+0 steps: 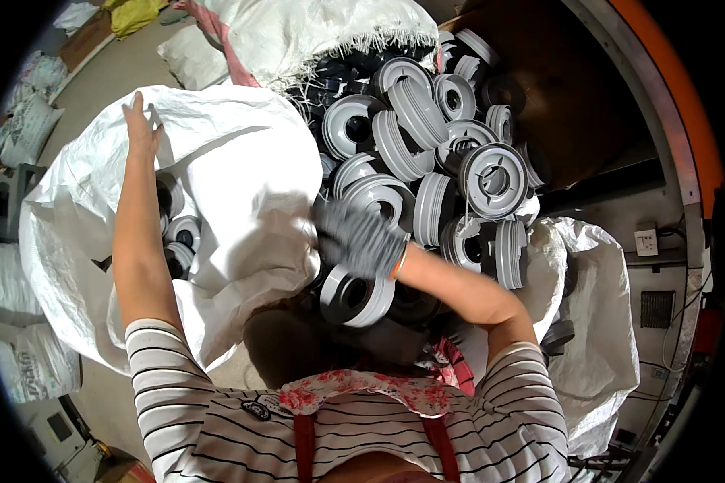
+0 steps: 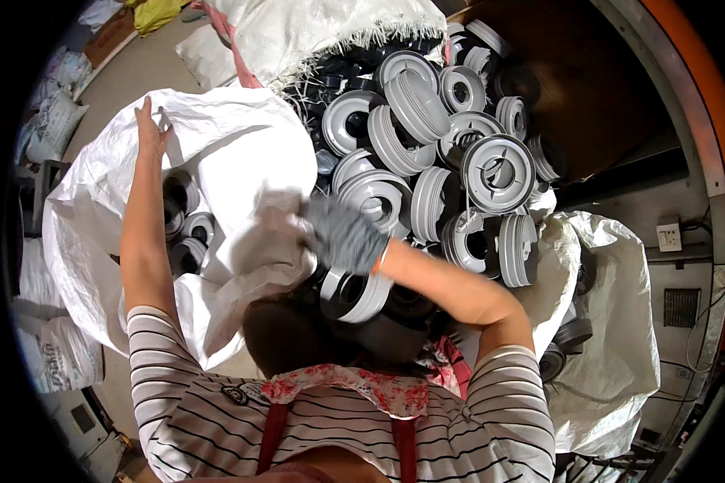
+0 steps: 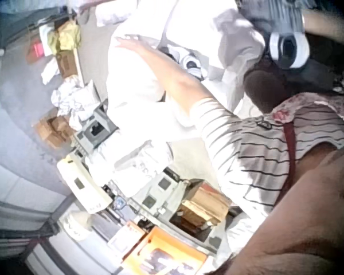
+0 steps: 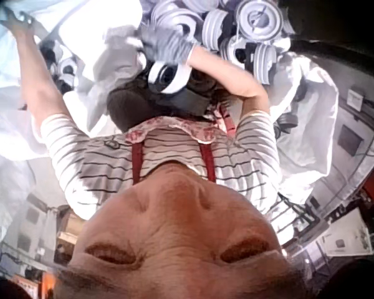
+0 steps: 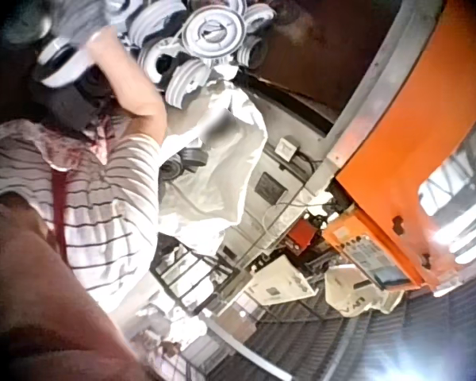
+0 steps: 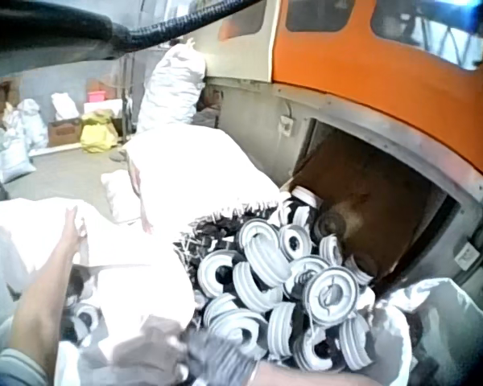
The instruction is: The person sorts gray circular plastic parts from a large pile into a white sack. They pick up the parts by hand, inspect them, and place them into the sack, repeating this process continuously.
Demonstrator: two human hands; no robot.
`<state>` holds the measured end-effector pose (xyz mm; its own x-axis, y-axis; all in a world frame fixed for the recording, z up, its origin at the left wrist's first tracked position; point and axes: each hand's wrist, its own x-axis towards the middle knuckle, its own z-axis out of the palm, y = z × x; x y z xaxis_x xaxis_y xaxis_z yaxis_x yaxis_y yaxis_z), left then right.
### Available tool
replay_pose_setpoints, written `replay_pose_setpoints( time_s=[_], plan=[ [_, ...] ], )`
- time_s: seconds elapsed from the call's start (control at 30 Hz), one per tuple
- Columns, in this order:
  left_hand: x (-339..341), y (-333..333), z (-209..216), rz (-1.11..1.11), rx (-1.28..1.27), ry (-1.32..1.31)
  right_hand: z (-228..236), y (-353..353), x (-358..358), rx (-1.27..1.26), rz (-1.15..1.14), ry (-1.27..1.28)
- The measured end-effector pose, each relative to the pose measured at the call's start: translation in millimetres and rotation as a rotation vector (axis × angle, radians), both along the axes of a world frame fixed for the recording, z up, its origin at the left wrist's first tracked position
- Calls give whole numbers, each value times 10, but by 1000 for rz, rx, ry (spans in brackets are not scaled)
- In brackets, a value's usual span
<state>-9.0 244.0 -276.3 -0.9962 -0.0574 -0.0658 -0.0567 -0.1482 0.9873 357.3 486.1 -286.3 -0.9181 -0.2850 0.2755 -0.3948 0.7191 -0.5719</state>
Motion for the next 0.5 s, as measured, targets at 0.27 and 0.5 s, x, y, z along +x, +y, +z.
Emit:
replay_pose_setpoints(
  time_s=[0.27,0.5],
  plan=[
    [-76,58,-1122,-339,28,-222,-253,1424,-1975,514,-770,9],
    [400,-85,-811,-301,-280,-132,-387,1423,-1855,550,-480,-300]
  ],
)
